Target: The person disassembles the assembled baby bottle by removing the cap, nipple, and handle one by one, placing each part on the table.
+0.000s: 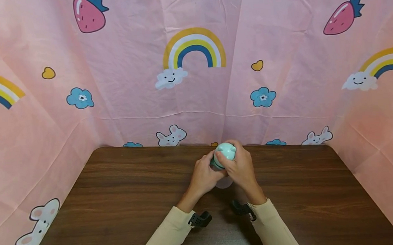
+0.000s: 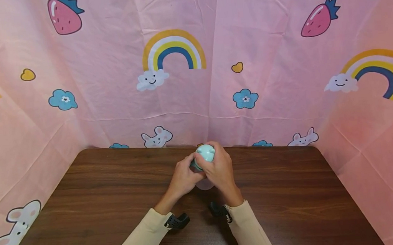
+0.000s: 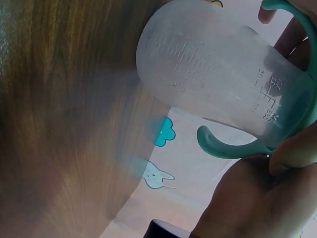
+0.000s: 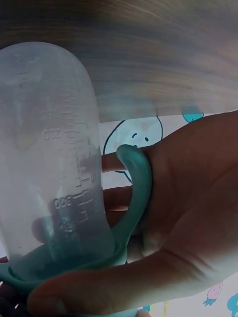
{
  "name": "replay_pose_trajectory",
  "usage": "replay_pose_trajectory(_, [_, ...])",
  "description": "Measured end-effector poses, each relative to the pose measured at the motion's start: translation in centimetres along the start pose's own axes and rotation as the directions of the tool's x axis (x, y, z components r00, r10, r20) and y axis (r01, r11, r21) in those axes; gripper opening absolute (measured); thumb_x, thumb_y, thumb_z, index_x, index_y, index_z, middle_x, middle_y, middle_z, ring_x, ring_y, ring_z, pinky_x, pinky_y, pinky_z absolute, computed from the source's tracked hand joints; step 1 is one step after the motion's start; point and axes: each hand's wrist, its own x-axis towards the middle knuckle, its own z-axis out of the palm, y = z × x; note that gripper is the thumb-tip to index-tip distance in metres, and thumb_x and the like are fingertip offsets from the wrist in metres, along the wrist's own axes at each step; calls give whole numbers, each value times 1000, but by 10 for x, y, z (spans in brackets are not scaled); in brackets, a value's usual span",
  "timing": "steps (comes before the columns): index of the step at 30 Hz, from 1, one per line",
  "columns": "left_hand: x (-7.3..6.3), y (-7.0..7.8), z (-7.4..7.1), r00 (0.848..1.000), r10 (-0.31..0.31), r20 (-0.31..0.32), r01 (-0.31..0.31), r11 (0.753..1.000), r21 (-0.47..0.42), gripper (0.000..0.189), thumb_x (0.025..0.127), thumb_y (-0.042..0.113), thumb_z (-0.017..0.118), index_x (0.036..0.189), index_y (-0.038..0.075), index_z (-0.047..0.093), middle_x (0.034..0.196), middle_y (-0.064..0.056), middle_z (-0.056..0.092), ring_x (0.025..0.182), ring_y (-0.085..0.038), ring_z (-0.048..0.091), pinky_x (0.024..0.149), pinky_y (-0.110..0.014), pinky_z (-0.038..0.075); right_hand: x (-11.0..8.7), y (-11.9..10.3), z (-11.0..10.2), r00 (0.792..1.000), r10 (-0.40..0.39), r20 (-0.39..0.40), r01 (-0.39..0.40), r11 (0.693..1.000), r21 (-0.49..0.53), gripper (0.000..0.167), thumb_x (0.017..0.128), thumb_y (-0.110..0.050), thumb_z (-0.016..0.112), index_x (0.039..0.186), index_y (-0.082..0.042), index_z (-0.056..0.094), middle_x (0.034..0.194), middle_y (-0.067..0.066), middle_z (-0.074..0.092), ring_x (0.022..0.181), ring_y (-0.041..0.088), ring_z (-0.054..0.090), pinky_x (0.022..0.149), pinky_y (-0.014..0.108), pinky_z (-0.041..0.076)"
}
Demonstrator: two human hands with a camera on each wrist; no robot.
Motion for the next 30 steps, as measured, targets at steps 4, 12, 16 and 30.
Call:
replay_pose_trajectory(4, [0, -1, 0, 1000, 10, -8, -10, 1000, -4, 70, 84, 26, 92, 142, -4, 68, 124, -20, 75, 111, -38, 71, 95, -57, 58, 1, 0, 1, 1000, 1, -13, -1, 1000, 4, 43, 99, -29, 82, 128, 0, 68, 104, 18, 75, 83, 31, 72, 65, 43, 58])
replay_pose_trajectory(12, [-1, 0, 2, 1000, -11, 8, 11, 1000, -1, 70, 85, 27, 91, 143, -4, 68, 124, -21, 74, 111, -38, 71, 95, -57, 58, 0, 1, 0, 999, -13, -36, 13, 1000, 14, 41, 98, -27, 82, 126, 1, 70, 102, 18, 75, 80, 30, 71, 63, 41, 58])
replay_pose_trajectory(16, [-1, 2, 2, 999, -37, 21, 37, 999, 1, 71, 84, 27, 91, 143, -4, 67, 125, -22, 74, 111, -37, 70, 96, -57, 58, -2, 2, -1, 999, -22, -43, 23, 1000, 19, 40, 98, -26, 83, 125, 0, 70, 101, 17, 75, 79, 28, 70, 63, 41, 58])
replay_pose_trajectory(30, [-1, 4, 2, 999, -37, -11, 37, 999, 11, 68, 84, 28, 92, 140, -2, 69, 124, -20, 74, 114, -40, 69, 96, -60, 57, 0, -2, -4, 1000, -18, 3, 18, 1000, 5, 43, 96, -30, 86, 124, -3, 69, 106, 15, 77, 83, 29, 74, 67, 45, 61])
